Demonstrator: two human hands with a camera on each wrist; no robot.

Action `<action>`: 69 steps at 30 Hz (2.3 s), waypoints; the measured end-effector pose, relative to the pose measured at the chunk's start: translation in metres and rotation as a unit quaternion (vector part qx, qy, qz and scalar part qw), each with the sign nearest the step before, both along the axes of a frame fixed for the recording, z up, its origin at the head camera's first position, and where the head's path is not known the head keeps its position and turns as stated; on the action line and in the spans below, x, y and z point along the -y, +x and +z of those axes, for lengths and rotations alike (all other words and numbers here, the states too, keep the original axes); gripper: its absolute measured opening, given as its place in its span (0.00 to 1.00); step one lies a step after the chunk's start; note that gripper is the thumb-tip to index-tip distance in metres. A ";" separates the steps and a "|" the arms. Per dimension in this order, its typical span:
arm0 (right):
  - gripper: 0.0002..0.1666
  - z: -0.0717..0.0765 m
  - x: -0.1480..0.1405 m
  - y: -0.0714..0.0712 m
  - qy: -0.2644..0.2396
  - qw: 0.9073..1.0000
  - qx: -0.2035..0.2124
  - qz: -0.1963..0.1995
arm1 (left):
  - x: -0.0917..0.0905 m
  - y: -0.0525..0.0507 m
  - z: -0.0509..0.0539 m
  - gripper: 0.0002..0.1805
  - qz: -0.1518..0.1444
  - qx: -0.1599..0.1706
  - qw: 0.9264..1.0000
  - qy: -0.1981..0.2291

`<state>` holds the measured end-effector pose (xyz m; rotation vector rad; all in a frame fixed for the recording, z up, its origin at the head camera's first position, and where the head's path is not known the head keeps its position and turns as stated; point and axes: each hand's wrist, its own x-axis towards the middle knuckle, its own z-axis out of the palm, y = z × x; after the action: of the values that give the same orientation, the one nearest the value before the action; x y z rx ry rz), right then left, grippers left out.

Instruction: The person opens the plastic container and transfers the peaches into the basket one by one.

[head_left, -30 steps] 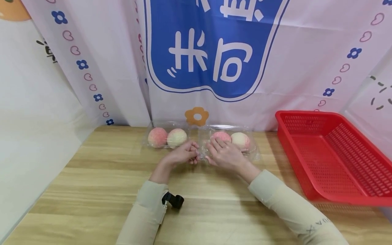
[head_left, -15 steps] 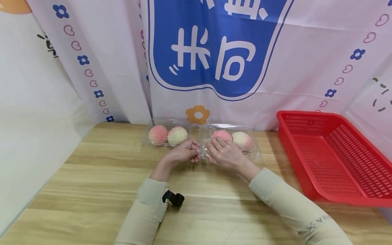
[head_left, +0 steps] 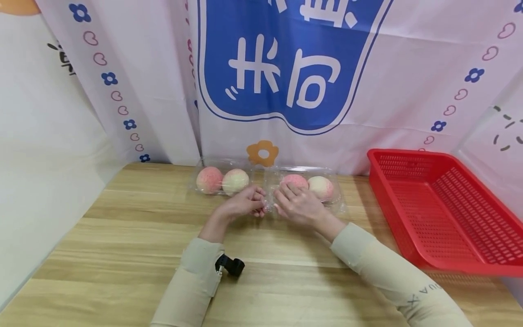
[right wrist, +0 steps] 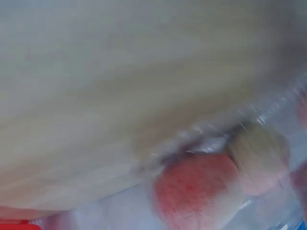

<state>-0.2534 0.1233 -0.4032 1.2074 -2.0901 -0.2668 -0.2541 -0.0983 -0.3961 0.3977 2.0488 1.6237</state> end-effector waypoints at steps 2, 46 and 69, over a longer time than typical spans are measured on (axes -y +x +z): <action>0.26 0.002 0.000 0.000 0.003 1.000 0.010 -0.003 | 0.001 0.000 -0.001 0.14 -0.009 0.000 1.000 0.003; 0.56 0.033 -0.103 0.038 -0.162 0.889 0.370 -0.217 | -0.005 -0.003 -0.008 0.20 0.015 0.013 1.000 0.003; 0.36 0.029 -0.095 0.036 -0.122 0.922 0.300 -0.213 | -0.016 -0.001 -0.007 0.19 0.046 0.018 0.999 0.013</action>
<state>-0.2170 0.2182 -0.3743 0.7201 -2.8135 0.2020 -0.2548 -0.0821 -0.4028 0.2835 2.0481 1.7001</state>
